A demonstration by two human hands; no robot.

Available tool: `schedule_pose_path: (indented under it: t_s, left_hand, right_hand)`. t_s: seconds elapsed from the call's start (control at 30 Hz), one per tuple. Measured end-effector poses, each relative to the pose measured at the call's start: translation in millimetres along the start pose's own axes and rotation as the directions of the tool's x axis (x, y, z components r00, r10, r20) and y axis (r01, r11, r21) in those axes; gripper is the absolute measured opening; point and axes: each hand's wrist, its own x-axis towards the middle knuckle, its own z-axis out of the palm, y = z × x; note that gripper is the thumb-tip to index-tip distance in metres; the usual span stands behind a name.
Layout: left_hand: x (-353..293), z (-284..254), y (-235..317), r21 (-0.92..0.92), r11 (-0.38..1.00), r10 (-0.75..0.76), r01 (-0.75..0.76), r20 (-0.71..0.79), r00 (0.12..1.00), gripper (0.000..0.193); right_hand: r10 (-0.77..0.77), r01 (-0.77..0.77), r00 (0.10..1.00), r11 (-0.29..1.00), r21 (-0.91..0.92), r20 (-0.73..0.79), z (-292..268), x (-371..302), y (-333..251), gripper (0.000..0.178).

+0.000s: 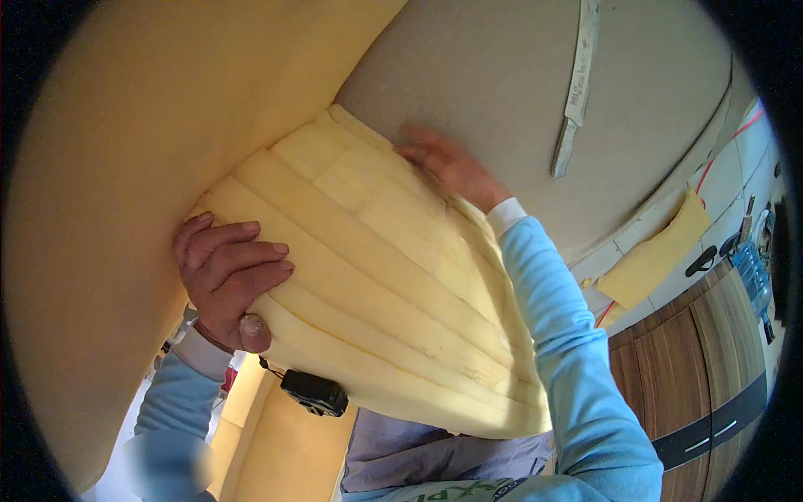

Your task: Cutting foam with a knife, applying adhesive, and fitting foam sections onto a sofa frame.

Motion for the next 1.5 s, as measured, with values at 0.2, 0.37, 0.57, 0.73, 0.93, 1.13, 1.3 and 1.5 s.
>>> schedule_pose_path:
  t_s: [0.2,0.37,0.57,0.73,0.93,1.13,1.3,1.5]
  left_hand:
    - [1,0,1,0.006,1.0,-0.019,0.019,0.001,1.0,0.049]
    - [-2,-1,0,-0.006,1.0,-0.01,0.01,0.012,1.0,0.048]
    - [-1,3,0,0.017,1.0,0.007,-0.007,0.021,1.0,0.05]
    - [3,5,-1,0.033,0.999,0.015,-0.015,-0.002,1.0,0.052]
    - [3,10,0,0.014,1.0,0.011,-0.01,-0.031,0.999,0.058]
    - [2,7,-1,0.012,1.0,-0.017,0.018,-0.053,0.998,0.06]
    - [4,7,-5,0.004,1.0,0.015,-0.015,-0.021,1.0,0.06]
    - [4,7,-5,-0.012,1.0,0.01,-0.011,-0.033,0.999,0.057]
  right_hand:
    - [0.1,-0.073,0.979,0.985,0.156,-0.175,-11,-37,19,0.042]
    - [0.111,-0.106,0.994,0.972,0.209,-0.011,1,-78,14,0.043]
    - [0.293,-0.289,0.956,0.942,0.169,0.007,-15,-109,23,0.053]
    - [0.267,-0.256,0.962,0.952,0.167,-0.05,2,-140,39,0.051]
    - [0.309,-0.13,0.891,0.876,0.464,-0.334,-23,-153,72,0.042]
    - [0.32,-0.246,0.889,0.937,0.25,-0.327,1,-148,57,0.029]
    - [0.42,-0.243,0.865,0.829,0.504,-0.273,-33,-163,85,0.018]
    - [0.305,-0.297,0.874,0.951,0.08,-0.378,-7,-195,96,0.017]
